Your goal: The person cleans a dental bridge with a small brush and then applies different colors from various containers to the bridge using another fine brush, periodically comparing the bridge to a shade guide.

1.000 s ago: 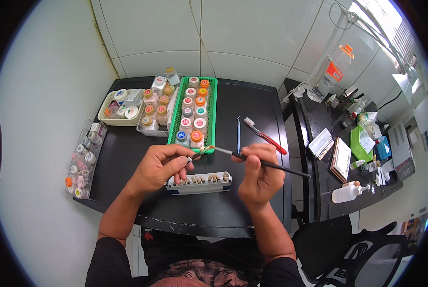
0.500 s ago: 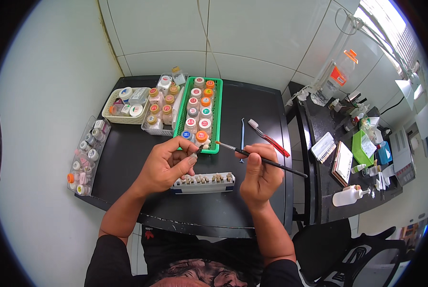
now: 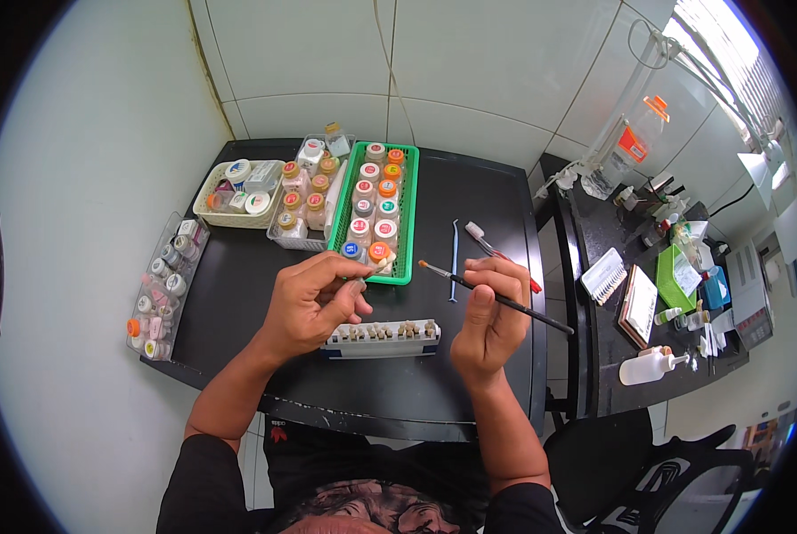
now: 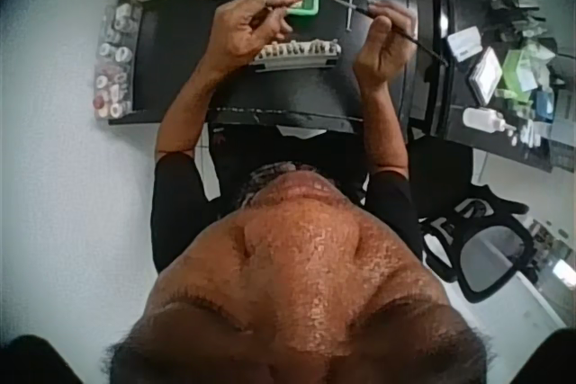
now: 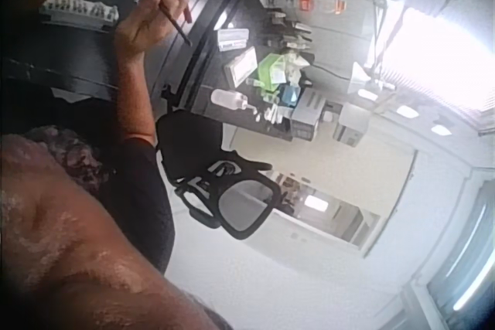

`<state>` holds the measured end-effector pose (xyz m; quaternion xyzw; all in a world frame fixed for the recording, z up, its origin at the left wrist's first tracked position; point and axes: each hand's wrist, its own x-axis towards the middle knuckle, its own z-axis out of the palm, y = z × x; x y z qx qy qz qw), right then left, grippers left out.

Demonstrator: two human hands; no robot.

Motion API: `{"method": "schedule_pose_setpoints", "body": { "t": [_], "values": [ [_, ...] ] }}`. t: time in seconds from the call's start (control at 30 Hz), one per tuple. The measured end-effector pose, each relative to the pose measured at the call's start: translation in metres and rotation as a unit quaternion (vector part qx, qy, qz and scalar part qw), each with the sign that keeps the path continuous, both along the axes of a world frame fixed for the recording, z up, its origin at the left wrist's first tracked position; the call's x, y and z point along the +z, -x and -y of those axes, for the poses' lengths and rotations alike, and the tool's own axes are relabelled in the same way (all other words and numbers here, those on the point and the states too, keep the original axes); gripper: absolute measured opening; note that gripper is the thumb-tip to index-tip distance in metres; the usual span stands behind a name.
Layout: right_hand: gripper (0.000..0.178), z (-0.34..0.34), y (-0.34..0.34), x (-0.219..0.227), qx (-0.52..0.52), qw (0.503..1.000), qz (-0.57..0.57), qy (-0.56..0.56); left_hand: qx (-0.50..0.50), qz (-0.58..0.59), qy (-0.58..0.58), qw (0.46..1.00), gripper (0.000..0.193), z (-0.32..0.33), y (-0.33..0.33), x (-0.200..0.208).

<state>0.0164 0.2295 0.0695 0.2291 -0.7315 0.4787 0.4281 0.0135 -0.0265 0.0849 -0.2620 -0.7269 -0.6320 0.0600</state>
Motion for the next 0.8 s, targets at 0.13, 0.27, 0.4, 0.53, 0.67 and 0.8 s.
{"method": "schedule_pose_setpoints", "body": {
  "t": [0.13,0.27,0.4,0.53,0.67,0.8],
  "values": [
    [0.018,0.006,0.016,-0.001,0.027,0.999,-0.025,0.029,0.004,-0.022,0.018,1.000,0.021,0.001,0.010,-0.001],
    [0.016,0.006,0.009,0.001,0.047,0.999,0.027,-0.001,-0.011,-0.098,-0.008,0.995,0.022,0.000,0.022,-0.001],
    [0.027,0.016,0.009,-0.002,0.095,0.993,0.031,-0.055,-0.006,-0.219,0.070,0.973,0.027,0.008,0.023,0.000],
    [0.032,0.026,0.002,-0.007,0.112,0.993,0.019,-0.042,-0.010,-0.222,0.098,0.970,0.031,0.010,0.016,-0.002],
    [0.030,0.028,-0.003,-0.006,0.093,0.993,-0.001,-0.070,-0.026,-0.186,0.107,0.976,0.032,0.015,0.014,0.005],
    [0.031,0.024,0.000,0.000,0.067,0.995,-0.007,-0.074,-0.043,-0.155,0.128,0.979,0.024,0.039,0.021,0.018]
  ]
}}
